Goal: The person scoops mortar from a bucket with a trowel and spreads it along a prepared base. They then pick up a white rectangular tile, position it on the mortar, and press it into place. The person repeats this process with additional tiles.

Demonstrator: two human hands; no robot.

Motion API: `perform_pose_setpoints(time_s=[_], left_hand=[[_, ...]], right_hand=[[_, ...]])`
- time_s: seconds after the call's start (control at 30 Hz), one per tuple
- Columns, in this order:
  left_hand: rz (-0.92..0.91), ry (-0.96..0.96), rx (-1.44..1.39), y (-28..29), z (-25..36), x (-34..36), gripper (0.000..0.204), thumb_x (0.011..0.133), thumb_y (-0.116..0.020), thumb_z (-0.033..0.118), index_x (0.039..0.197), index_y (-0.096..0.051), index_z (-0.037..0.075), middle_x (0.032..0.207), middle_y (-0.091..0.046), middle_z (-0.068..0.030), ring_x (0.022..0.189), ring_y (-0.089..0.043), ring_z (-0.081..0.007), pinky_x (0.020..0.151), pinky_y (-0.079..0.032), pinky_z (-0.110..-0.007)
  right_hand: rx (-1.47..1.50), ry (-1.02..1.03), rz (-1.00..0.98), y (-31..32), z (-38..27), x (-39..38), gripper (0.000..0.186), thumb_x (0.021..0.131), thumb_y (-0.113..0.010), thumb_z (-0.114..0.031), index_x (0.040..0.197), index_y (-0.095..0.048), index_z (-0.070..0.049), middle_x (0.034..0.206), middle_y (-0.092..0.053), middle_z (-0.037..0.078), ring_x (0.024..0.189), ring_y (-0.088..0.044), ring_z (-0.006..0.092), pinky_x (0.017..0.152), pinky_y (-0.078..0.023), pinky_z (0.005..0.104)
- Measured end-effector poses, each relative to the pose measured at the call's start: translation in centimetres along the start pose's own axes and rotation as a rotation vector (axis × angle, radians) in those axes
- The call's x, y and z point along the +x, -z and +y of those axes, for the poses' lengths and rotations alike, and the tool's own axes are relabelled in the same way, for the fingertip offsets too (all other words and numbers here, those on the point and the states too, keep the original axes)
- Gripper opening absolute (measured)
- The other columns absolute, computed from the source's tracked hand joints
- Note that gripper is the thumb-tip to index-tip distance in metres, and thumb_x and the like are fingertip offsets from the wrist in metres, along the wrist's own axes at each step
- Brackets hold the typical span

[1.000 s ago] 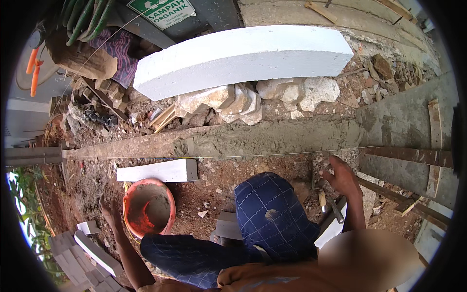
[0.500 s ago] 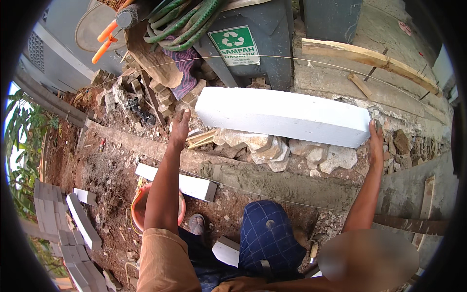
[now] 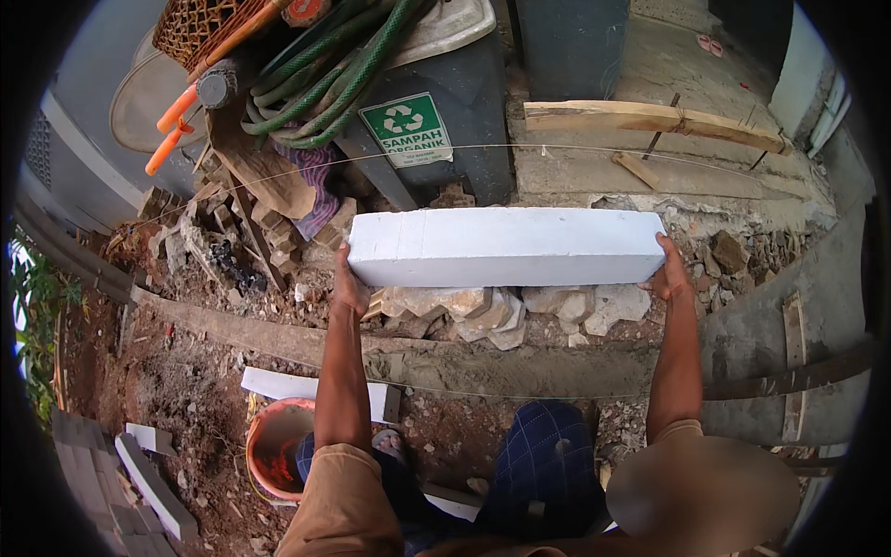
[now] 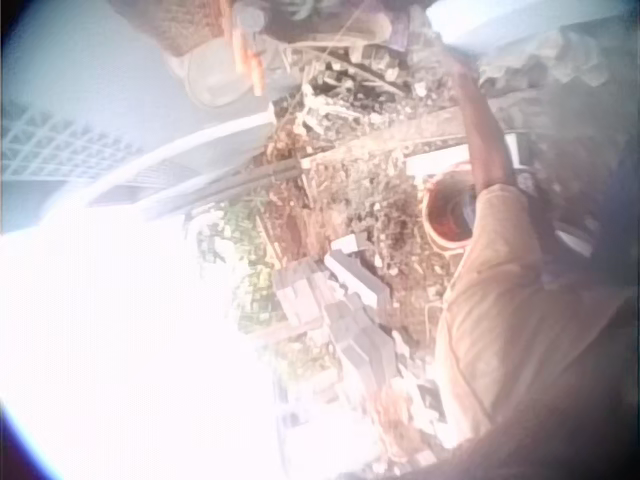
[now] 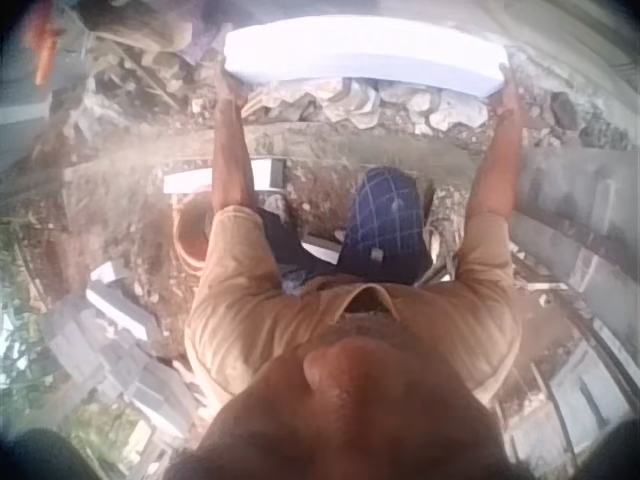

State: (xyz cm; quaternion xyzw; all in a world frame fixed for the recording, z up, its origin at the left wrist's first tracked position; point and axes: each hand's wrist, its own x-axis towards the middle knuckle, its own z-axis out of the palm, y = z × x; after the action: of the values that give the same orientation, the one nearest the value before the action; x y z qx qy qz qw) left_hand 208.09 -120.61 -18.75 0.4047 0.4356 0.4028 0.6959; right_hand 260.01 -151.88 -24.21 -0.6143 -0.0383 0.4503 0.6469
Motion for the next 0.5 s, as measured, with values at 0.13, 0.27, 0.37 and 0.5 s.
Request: perform_pose_setpoints(time_s=[0.13, 0.27, 0.37, 0.5], left_hand=[[-0.179, -0.148, -0.029, -0.4, 1.1, -3.3, 0.076, 0.088, -0.059, 0.067, 0.144, -0.050, 0.017, 0.145, -0.052, -0.0058, 0.131, -0.047, -0.0281, 0.105, -0.038, -0.050], [-0.361, 0.036, 0.017, 2.8, 0.9, -7.6, 0.095, 0.090, -0.049, 0.079, 0.155, -0.039, 0.011, 0.155, -0.045, -0.0103, 0.144, -0.042, -0.0298, 0.120, -0.031, -0.051], [-0.284, 0.144, 0.005, 2.6, -2.5, -10.2, 0.087, 0.091, -0.056, 0.071, 0.154, -0.040, 0.013, 0.152, -0.049, -0.0071, 0.139, -0.047, -0.0289, 0.115, -0.035, -0.049], [-0.306, 0.346, 0.034, 3.5, -7.5, -12.3, 0.082, 0.087, -0.061, 0.071, 0.148, -0.046, 0.017, 0.137, -0.058, -0.0044, 0.121, -0.056, -0.0252, 0.094, -0.046, -0.043]], right_hand=[[0.171, 0.348, -0.076, 4.7, 2.0, -4.9, 0.090, 0.085, -0.068, -0.066, 0.154, -0.042, -0.015, 0.152, -0.048, 0.012, 0.140, -0.042, 0.0342, 0.109, -0.032, 0.0618], [0.188, 0.333, -0.058, 11.4, 4.0, -10.4, 0.086, 0.089, -0.066, -0.066, 0.151, -0.044, -0.011, 0.145, -0.053, 0.011, 0.133, -0.049, 0.0276, 0.104, -0.040, 0.0547], [0.041, 0.263, 0.036, 13.7, 4.2, -14.8, 0.083, 0.090, -0.067, -0.064, 0.146, -0.049, -0.006, 0.134, -0.060, 0.010, 0.122, -0.056, 0.0221, 0.098, -0.048, 0.0458], [-0.155, 0.177, 0.167, 15.3, 4.4, -18.2, 0.083, 0.092, -0.070, -0.054, 0.149, -0.046, 0.001, 0.142, -0.056, 0.013, 0.129, -0.052, 0.0238, 0.107, -0.042, 0.0382]])
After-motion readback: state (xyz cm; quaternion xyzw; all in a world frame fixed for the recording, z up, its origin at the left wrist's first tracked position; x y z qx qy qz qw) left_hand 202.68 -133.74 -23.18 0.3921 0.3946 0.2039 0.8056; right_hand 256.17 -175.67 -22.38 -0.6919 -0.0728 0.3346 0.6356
